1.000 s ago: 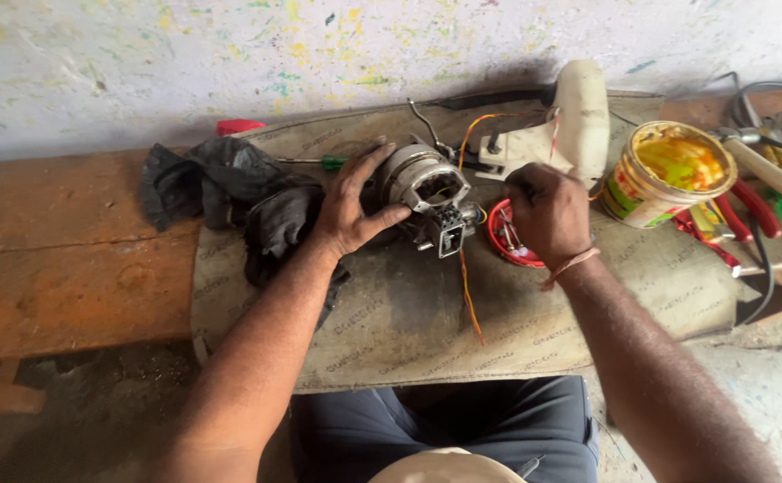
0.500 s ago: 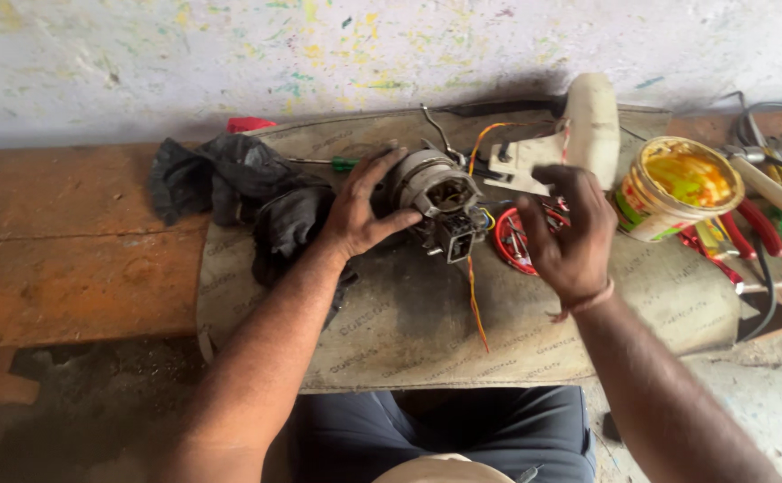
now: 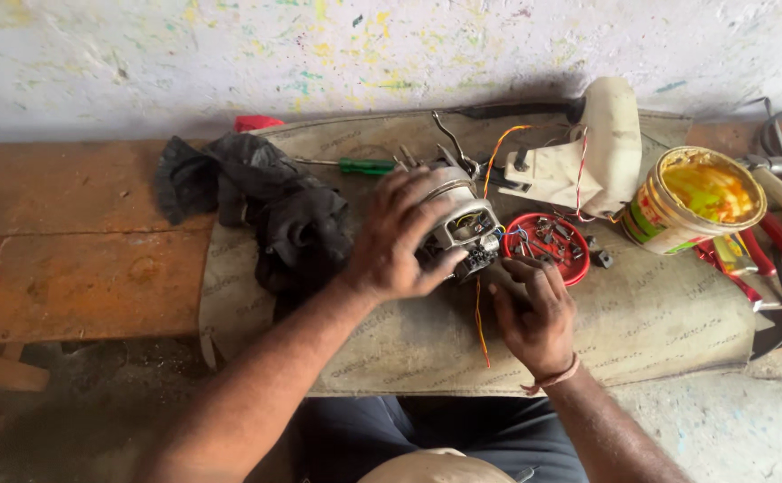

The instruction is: The person cleans and assembles parts of an electric motor by hand and using a hammer. They wipe internal components with a cloth and fit the housing together.

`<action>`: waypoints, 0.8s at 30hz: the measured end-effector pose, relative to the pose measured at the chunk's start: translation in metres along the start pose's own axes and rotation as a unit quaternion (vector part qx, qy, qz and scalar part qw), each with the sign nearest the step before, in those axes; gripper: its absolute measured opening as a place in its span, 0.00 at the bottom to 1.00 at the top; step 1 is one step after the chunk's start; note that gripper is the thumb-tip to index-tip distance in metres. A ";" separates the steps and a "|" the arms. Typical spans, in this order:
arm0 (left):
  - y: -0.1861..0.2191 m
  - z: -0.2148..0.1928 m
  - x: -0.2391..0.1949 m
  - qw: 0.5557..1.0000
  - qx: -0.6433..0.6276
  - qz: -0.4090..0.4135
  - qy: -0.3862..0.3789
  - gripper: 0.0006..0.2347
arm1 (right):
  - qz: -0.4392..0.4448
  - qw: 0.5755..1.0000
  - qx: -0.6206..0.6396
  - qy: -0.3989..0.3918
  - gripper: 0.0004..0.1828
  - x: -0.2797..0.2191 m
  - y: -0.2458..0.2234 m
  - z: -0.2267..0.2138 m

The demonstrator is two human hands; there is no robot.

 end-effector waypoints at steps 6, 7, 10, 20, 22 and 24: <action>0.028 0.019 0.014 0.987 0.087 -0.094 -0.096 0.29 | 0.035 0.999 0.018 0.013 0.17 -0.007 0.010 -0.001; 0.032 0.024 0.017 0.981 0.106 -0.104 -0.123 0.31 | 0.043 0.999 0.024 0.009 0.17 -0.009 0.013 0.000; 0.037 0.038 0.023 0.953 0.158 -0.141 -0.216 0.36 | 0.051 0.998 0.026 0.007 0.16 -0.011 0.018 0.001; 0.020 0.056 0.026 0.934 0.178 -0.167 -0.260 0.35 | 0.091 0.973 0.192 0.093 0.08 -0.007 0.033 -0.023; 0.007 0.055 0.026 0.934 0.149 -0.192 -0.263 0.32 | 0.092 0.984 0.114 0.105 0.06 0.006 0.045 -0.039; -0.009 0.052 0.031 0.929 0.103 -0.238 -0.264 0.28 | 0.097 0.990 0.076 0.073 0.05 0.029 0.063 -0.040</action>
Point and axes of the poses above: each hand's wrist, its own x-axis towards the middle knuckle, its own z-axis out of the palm, y = z × x, the point moved 8 cm from there along x, towards the middle knuckle, and after that the axes turned 1 degree about x, right-handed, at the moved point
